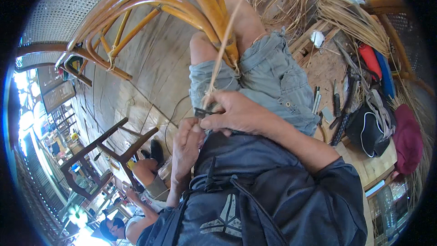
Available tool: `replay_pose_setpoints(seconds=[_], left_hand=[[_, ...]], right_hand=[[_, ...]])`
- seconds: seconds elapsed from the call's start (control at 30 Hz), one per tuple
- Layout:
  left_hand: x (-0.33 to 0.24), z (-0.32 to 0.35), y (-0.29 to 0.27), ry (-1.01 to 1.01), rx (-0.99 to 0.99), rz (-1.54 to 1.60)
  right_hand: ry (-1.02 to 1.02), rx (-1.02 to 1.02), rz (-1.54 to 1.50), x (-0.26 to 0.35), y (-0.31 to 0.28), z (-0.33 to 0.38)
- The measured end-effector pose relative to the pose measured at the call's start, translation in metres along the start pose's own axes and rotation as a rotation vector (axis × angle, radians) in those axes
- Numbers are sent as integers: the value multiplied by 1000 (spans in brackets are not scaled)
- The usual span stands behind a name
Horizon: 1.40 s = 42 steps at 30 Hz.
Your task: Repairing a rattan chair frame by weaving strips around structural joints and securing them.
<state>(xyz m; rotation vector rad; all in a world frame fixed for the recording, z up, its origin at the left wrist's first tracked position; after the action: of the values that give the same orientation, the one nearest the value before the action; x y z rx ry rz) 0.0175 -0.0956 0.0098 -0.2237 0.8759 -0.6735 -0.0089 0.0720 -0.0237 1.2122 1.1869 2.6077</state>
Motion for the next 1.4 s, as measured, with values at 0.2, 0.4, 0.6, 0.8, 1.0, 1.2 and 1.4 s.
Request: replay_pose_setpoints(seconds=[0.2, 0.4, 0.6, 0.8, 1.0, 1.2, 1.4], left_hand=[[3, 2, 4, 41, 35, 12], [-11, -2, 7, 124, -84, -45], [5, 30, -25, 11, 23, -176], [1, 25, -27, -86, 186, -298], [-13, -13, 7, -73, 24, -49], [-19, -18, 16, 117, -97, -57], [-6, 18, -7, 95, -120, -288]], right_hand=[[-212, -367, -309, 1, -36, 5], [-56, -35, -255, -12, -4, -4], [-63, -224, -391, -8, -21, 5], [-229, -299, -379, 0, -40, 2], [-23, -250, -235, 4, -20, 3], [-16, -56, -323, -15, -8, -5], [-115, -220, -508, -14, -34, -3]])
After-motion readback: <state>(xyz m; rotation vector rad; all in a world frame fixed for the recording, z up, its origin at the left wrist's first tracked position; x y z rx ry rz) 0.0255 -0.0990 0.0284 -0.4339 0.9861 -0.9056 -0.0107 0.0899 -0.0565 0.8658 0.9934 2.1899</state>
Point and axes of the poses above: each hand's wrist, its own z-axis away from the middle knuckle, its own y-axis out of the palm, x = y × z, the point moved 4 cm from there along -z, towards the middle knuckle, and after that the axes turned 4 degrees about -z, right-handed, at the moved point
